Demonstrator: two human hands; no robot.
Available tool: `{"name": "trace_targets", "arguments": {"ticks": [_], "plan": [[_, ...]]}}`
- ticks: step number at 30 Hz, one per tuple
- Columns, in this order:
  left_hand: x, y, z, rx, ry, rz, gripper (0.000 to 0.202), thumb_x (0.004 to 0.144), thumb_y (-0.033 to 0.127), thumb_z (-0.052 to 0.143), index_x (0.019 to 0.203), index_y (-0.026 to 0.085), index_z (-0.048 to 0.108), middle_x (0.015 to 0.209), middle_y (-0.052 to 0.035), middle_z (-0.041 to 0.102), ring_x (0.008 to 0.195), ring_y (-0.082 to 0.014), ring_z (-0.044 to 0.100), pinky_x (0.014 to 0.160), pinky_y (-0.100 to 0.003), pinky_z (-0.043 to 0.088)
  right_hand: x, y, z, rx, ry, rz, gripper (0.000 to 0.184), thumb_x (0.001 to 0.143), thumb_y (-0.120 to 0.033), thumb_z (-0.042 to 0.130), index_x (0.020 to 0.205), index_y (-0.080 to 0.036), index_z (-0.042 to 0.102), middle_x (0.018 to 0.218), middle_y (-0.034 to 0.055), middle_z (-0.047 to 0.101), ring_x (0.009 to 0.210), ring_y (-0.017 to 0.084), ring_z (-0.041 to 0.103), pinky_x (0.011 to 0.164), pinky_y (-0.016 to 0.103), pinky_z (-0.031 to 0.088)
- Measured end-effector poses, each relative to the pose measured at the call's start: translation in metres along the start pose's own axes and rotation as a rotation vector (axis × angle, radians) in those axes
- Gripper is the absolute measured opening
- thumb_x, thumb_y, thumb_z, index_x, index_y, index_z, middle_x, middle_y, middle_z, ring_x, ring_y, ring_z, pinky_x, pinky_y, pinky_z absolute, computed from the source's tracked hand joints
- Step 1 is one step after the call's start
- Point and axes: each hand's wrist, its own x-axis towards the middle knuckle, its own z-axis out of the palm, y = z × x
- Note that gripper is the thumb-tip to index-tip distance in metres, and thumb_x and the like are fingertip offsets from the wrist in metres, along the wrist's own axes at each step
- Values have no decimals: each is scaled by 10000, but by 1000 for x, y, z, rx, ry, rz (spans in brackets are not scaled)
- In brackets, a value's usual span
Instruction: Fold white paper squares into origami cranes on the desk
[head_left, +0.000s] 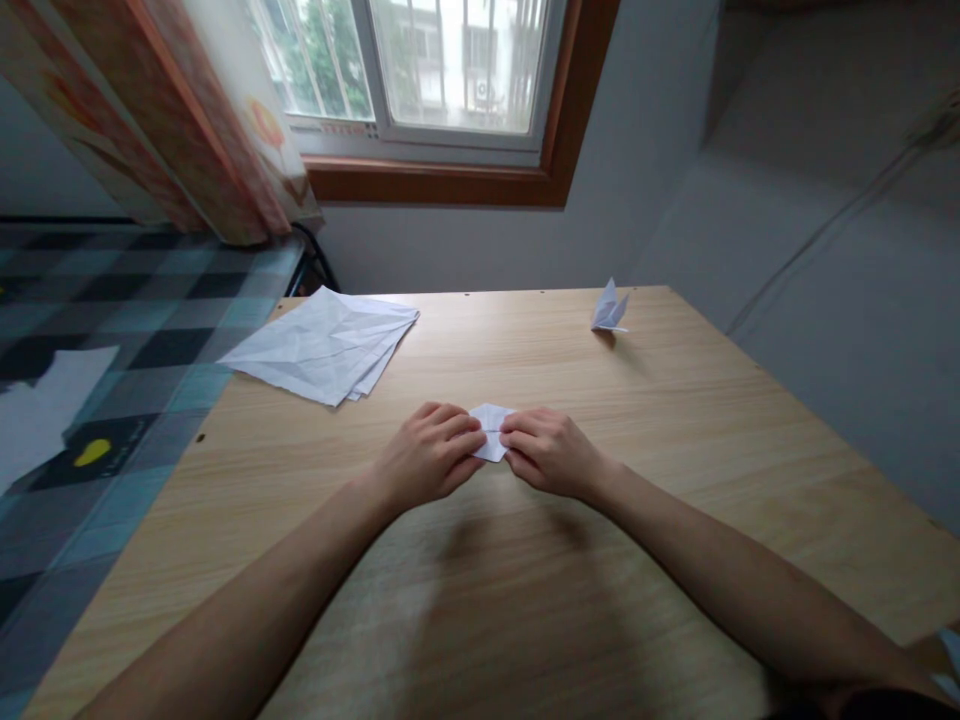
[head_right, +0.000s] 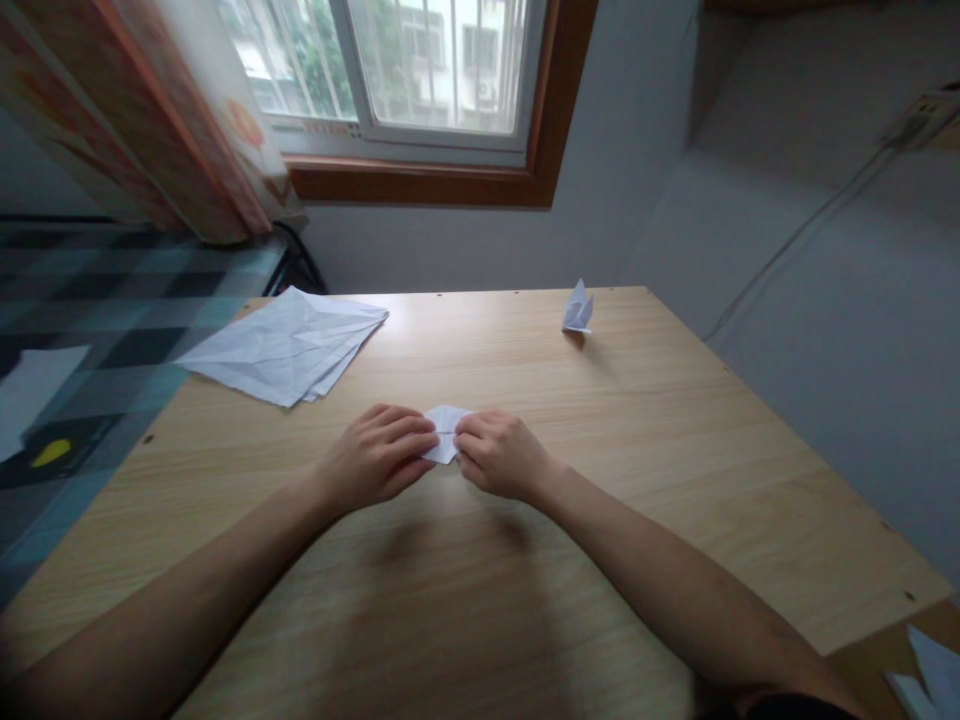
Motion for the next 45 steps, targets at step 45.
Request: {"name": "trace_targets", "arguments": {"ticks": [45], "plan": [[-1,4,3,-33,-82,-63,239,941,271,517,1083,242,706,1286,-101,616,1069,-253,570,909,-424,455,18,9,19,397,163,549,360,805,-58,625,1141,-176,680,1047,86,728,926,207,641,881,382,521]]}}
